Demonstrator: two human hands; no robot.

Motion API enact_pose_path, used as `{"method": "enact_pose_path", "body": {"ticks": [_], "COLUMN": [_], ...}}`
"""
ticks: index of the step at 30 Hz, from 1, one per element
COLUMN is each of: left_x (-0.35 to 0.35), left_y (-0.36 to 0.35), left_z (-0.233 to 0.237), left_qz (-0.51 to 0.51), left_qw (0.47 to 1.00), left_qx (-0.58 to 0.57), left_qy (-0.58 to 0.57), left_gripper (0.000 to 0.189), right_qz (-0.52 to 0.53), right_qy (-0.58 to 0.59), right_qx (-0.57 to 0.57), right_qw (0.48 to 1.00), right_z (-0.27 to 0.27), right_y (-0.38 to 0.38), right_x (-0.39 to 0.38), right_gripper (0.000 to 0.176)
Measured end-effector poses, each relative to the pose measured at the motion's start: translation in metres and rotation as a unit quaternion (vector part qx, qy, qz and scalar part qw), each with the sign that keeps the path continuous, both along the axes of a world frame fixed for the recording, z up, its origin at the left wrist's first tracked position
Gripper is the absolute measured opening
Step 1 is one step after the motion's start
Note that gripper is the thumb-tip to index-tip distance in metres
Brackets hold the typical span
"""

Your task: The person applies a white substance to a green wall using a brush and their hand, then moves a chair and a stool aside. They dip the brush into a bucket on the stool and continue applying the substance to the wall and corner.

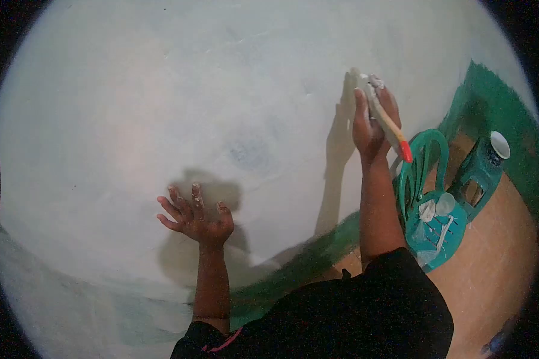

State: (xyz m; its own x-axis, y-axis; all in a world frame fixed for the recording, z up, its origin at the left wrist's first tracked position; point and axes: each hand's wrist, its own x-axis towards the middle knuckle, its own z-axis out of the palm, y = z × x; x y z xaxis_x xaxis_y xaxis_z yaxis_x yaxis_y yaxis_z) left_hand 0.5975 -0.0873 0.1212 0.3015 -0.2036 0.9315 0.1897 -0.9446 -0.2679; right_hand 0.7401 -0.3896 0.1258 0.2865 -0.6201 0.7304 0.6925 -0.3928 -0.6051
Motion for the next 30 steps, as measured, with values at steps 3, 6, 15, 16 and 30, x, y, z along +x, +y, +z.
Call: {"method": "enact_pose_path", "body": {"ticks": [3, 6, 15, 16, 30], "left_x": [0.003, 0.009, -0.005, -0.002, 0.034], "left_y": [-0.003, -0.001, 0.019, 0.025, 0.061], "left_z": [0.0, -0.006, 0.007, 0.007, -0.057], "left_qz": [0.006, 0.004, -0.052, -0.07, -0.045], "left_qw": [1.0, 1.0, 0.995, 0.993, 0.987], "left_qx": [0.003, 0.007, -0.021, -0.026, -0.122], "left_qy": [-0.007, -0.003, 0.077, 0.089, 0.093], "left_gripper": [0.056, 0.057, 0.055, 0.057, 0.073], "right_qz": [-0.051, 0.23, 0.193, 0.173, 0.417], "right_qy": [-0.08, -0.133, -0.057, -0.09, -0.107], "right_qx": [-0.151, -0.166, -0.142, -0.085, -0.436], "right_qw": [0.984, 0.95, 0.969, 0.977, 0.79], "right_z": [0.0, -0.037, 0.015, 0.021, -0.067], "right_y": [0.028, 0.093, 0.067, 0.064, 0.147], "right_x": [-0.017, -0.034, -0.032, -0.027, 0.003], "right_gripper": [0.021, 0.021, 0.016, 0.018, 0.02]}}
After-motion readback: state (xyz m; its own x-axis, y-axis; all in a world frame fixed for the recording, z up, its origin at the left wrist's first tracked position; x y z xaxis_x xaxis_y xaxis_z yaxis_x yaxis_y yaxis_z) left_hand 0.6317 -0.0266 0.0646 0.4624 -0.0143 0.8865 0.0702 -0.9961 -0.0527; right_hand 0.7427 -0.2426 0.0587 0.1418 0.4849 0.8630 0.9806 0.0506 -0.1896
